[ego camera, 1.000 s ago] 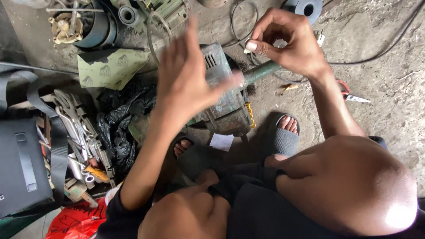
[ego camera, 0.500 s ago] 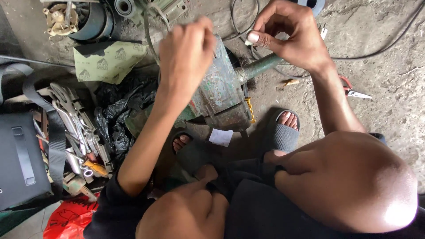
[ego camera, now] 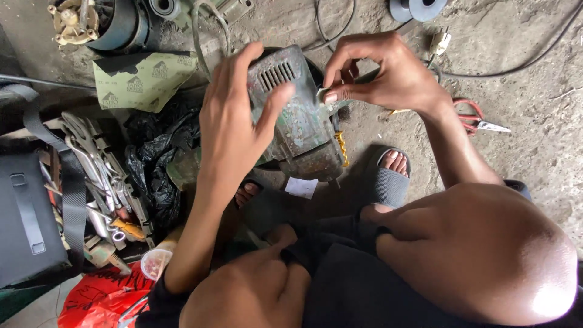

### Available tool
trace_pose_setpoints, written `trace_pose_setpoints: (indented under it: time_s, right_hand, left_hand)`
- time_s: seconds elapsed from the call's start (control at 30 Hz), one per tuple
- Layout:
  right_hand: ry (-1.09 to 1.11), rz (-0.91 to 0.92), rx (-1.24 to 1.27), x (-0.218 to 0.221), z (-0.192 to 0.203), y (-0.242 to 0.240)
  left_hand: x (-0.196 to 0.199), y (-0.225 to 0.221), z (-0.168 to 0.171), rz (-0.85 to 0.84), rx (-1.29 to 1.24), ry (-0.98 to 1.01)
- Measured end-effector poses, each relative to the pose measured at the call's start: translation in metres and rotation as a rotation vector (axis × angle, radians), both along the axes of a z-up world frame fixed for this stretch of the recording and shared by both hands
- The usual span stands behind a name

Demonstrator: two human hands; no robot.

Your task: The person tears a piece of sandpaper and uses it to sand the surface of a metal device housing.

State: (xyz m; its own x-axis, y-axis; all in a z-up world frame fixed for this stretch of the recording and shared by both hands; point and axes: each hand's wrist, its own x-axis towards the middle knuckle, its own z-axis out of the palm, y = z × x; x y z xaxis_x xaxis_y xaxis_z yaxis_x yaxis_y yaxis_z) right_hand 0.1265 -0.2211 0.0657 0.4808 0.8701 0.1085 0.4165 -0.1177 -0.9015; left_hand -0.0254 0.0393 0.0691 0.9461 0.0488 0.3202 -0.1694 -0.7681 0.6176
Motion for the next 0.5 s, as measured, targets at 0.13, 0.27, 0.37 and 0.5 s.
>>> trace_pose_setpoints:
  time_s: [0.13,0.27,0.37,0.5]
  right_hand:
    - [-0.002,0.035,0.069,0.003,-0.005,0.002]
    - [-0.002,0.024,0.075,0.001,0.001,0.005]
    - [-0.039,0.027,0.051,-0.006,0.006,0.011]
    - [-0.124,0.045,0.066,-0.015,0.018,0.026]
  left_hand:
    - [-0.038,0.013,0.016,0.052,0.159,0.069]
    - [-0.066,0.018,0.027,0.129,0.211,0.191]
    - [-0.074,0.019,0.029,0.158,0.198,0.274]
    - [-0.079,0.028,0.022,0.094,0.284,0.338]
